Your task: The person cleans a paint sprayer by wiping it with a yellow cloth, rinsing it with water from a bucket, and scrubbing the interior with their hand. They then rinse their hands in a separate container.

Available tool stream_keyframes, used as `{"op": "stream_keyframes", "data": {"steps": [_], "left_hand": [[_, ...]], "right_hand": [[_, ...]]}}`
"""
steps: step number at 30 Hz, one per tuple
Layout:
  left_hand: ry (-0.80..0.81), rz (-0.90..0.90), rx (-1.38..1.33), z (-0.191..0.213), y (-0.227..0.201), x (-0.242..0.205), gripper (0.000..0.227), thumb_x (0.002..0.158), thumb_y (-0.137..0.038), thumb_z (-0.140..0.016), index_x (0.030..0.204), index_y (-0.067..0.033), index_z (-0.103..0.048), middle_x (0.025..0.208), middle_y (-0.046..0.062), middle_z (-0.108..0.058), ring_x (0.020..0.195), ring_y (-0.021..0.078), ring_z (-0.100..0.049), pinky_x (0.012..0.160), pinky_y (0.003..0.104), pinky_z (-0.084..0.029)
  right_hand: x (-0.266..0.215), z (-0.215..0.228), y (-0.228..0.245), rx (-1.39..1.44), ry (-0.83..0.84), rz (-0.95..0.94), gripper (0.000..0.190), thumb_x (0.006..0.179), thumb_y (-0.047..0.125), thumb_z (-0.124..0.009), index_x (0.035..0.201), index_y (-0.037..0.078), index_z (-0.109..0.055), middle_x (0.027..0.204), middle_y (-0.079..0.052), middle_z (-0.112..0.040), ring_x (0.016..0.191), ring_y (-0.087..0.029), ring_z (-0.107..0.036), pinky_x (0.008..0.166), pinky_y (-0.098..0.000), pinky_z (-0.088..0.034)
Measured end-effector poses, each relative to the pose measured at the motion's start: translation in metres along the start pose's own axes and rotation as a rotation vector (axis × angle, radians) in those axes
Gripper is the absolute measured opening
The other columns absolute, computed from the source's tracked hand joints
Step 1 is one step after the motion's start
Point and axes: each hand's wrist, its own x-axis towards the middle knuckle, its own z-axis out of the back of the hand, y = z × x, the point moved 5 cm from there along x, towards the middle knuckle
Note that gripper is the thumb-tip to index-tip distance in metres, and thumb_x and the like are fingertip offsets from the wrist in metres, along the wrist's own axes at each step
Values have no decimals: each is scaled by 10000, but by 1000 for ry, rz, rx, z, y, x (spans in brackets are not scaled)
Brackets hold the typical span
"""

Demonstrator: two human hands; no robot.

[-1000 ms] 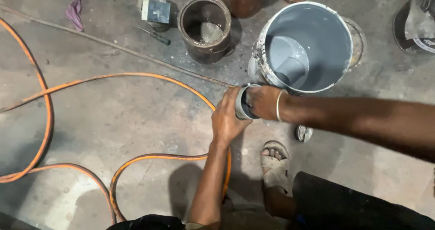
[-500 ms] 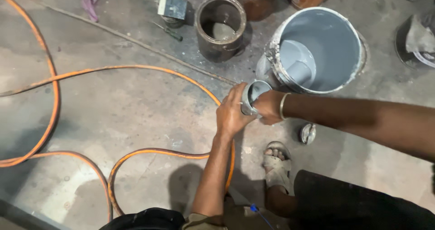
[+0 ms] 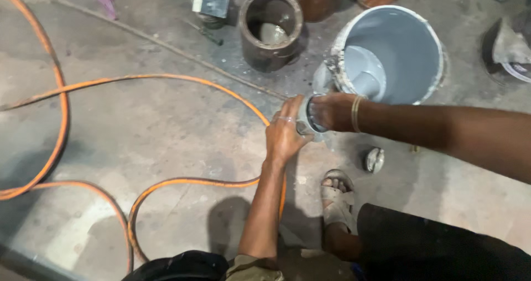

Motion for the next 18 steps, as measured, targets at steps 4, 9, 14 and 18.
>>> {"op": "stream_keyframes", "data": {"steps": [4, 9, 14, 18], "left_hand": [[-33, 31, 8, -3, -1, 0, 1044, 532, -228, -950, 1454, -141, -470, 1428, 128, -577, 1206, 401, -618, 958, 466, -540], [-127, 19, 14, -7, 6, -5, 1053, 556, -234, -943, 1482, -84, -465, 1408, 169, -578, 1217, 415, -620, 968, 469, -551], [-146, 37, -4, -14, 13, -7, 1045, 568, -279, -984, 1444, -62, -456, 1428, 206, -550, 1223, 432, -600, 968, 480, -530], [-132, -12, -12, -3, 15, -11, 1072, 535, -225, -968, 1462, -91, -445, 1447, 177, -552, 1285, 418, -578, 1027, 467, -513]], "right_hand": [[15, -16, -18, 479, 292, -307, 503, 728, 373, -767, 1108, 51, -691, 1123, -138, -700, 1122, -314, -628, 999, -432, -506], [19, 3, -25, 1432, 360, -720, 803, 889, 650, -529, 1252, -59, -629, 1203, -321, -684, 1169, -453, -648, 958, -524, -524], [1, 37, -17, 1690, -9, -912, 1013, 850, 724, -565, 1516, -24, -409, 1465, -348, -478, 1411, -435, -436, 1111, -474, -373], [-1, 50, 5, 933, -131, -314, 792, 822, 454, -742, 1368, -67, -504, 1347, -280, -560, 1288, -402, -503, 1097, -453, -391]]}}
